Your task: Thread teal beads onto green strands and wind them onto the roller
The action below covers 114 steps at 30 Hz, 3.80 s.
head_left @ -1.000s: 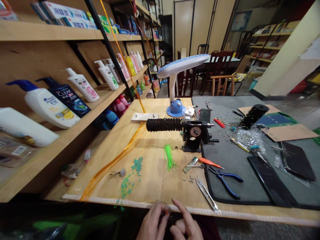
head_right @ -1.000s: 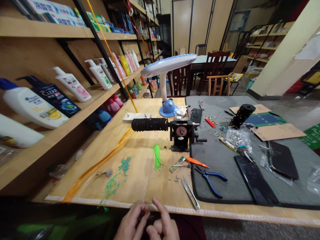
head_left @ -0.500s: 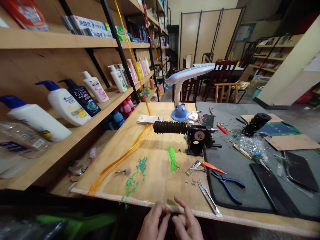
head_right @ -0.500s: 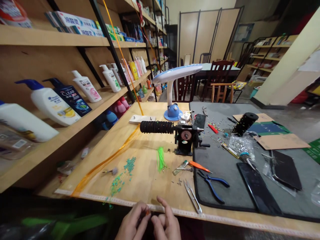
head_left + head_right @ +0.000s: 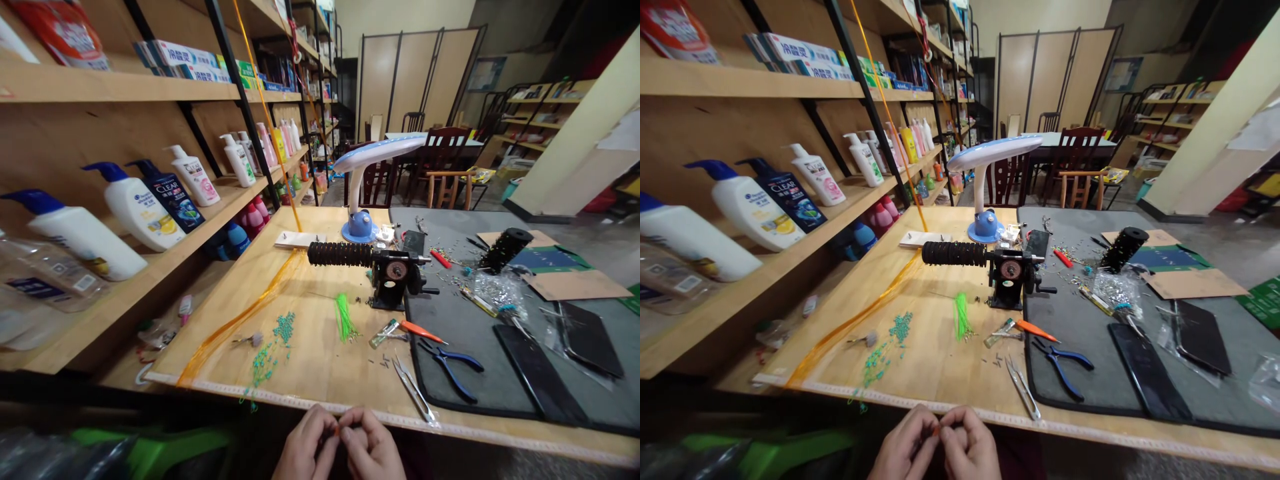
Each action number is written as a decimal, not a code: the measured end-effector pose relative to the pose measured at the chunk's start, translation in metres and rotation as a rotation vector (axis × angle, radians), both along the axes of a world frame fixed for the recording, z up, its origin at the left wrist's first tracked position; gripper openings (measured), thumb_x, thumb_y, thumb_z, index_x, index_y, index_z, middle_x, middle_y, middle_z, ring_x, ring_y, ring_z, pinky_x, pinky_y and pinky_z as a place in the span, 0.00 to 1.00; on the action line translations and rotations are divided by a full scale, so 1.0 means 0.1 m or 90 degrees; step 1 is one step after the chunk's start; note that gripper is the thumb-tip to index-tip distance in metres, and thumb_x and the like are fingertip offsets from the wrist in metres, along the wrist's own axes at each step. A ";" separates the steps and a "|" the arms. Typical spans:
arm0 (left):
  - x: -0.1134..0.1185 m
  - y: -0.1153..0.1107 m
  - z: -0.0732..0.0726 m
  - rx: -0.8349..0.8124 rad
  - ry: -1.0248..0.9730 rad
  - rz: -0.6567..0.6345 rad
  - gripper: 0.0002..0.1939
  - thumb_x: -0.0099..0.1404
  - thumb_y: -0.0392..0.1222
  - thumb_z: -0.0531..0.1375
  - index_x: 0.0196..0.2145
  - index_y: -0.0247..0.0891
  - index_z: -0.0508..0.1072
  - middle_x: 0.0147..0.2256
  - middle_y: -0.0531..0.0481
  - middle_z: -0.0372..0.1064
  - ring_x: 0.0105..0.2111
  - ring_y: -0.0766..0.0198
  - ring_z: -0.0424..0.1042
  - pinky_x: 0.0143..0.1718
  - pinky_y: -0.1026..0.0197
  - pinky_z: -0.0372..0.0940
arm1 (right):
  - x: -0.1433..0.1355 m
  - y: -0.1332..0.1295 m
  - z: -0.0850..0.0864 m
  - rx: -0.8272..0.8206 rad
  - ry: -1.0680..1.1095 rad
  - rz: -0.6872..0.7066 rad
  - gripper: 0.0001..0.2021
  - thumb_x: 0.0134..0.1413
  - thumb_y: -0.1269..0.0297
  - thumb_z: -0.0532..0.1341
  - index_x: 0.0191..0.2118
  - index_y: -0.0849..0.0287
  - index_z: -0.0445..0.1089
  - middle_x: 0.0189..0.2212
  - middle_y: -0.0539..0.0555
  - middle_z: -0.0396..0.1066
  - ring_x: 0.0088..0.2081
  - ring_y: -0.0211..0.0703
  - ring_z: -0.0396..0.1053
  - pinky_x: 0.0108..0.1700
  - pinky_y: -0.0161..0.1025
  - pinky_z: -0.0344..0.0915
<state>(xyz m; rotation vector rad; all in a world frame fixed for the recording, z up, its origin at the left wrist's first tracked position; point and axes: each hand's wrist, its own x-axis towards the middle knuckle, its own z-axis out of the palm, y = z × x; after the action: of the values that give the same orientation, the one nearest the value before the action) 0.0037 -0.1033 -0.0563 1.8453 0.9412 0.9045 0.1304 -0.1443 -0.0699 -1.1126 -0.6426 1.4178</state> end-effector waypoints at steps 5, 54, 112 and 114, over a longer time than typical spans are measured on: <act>0.03 0.01 -0.01 -0.021 -0.005 0.005 0.10 0.67 0.43 0.53 0.28 0.41 0.66 0.26 0.52 0.64 0.26 0.65 0.63 0.29 0.66 0.58 | 0.04 0.03 -0.03 -0.020 0.028 0.016 0.25 0.44 0.39 0.65 0.30 0.57 0.61 0.10 0.33 0.45 0.11 0.24 0.39 0.14 0.27 0.36; 0.20 0.44 0.54 -0.646 -0.261 0.061 0.21 0.49 0.52 0.70 0.31 0.33 0.72 0.20 0.59 0.58 0.19 0.75 0.50 0.21 0.70 0.41 | 0.16 0.00 0.04 0.037 -0.224 -0.006 0.20 0.51 0.46 0.60 0.23 0.57 0.60 0.16 0.41 0.48 0.21 0.33 0.45 0.24 0.34 0.44; 0.32 0.86 0.73 -0.132 0.141 0.014 0.13 0.62 0.50 0.55 0.28 0.38 0.67 0.20 0.58 0.54 0.22 0.65 0.57 0.25 0.64 0.52 | 0.35 0.29 -0.04 -0.032 -0.013 -0.116 0.28 0.38 0.35 0.65 0.25 0.56 0.59 0.12 0.35 0.44 0.14 0.26 0.38 0.17 0.28 0.35; 0.35 0.89 0.73 -0.122 0.132 0.004 0.13 0.63 0.50 0.55 0.28 0.39 0.66 0.21 0.57 0.57 0.23 0.64 0.59 0.26 0.64 0.54 | 0.34 0.30 -0.05 -0.036 0.019 -0.139 0.28 0.35 0.35 0.67 0.25 0.56 0.59 0.11 0.34 0.43 0.14 0.26 0.37 0.17 0.28 0.35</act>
<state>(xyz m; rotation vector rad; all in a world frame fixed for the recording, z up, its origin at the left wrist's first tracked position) 0.0383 -0.0140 0.0171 1.7946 1.1204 0.6101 0.1641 -0.1146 -0.0748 -1.1668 -0.4475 1.2690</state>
